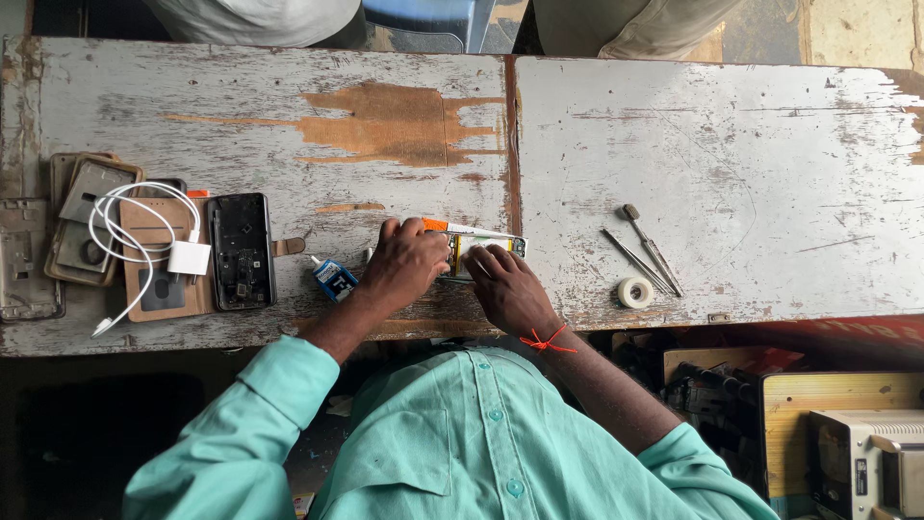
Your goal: The person repairs a mobile phone by handling internal components including the motherboard and battery, and using a brush and tweezers on the frame.
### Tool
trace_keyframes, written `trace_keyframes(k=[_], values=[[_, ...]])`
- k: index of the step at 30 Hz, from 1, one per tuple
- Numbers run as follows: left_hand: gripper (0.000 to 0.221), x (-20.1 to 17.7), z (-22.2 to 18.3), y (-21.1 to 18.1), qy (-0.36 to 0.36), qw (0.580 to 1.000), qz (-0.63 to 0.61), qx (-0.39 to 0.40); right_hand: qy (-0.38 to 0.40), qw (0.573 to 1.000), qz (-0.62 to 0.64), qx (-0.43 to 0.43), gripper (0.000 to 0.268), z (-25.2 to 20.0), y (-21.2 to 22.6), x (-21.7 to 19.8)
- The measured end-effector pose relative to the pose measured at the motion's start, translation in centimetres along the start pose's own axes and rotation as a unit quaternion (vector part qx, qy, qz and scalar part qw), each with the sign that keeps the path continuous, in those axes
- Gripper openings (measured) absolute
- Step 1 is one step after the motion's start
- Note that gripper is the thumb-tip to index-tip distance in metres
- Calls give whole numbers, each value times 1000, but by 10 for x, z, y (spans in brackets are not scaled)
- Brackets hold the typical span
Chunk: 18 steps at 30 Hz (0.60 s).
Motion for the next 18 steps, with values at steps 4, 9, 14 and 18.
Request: trace_keyframes(k=[4, 9, 14, 18], values=[[45, 0, -28, -8, -69, 998, -1, 9, -32, 998, -46, -3, 53, -4, 4, 9], [48, 12, -33, -3, -82, 996, 23, 5, -58, 996, -70, -9, 56, -7, 6, 18], [51, 11, -37, -8, -92, 995, 33, -3, -40, 999, -20, -11, 45, 1, 3, 2], [68, 18, -46, -15, -51, 998, -12, -39, -13, 988, 134, 74, 20, 38, -43, -2]])
Point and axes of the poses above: each hand's wrist, its own z-axis towards the middle knuckle, its own x-axis out of the palm, y = z × x, the point moved 10 cm from there along z, towards the middle knuckle, and after that the axes turned 4 degrees about -z, right-handed, at the moved point
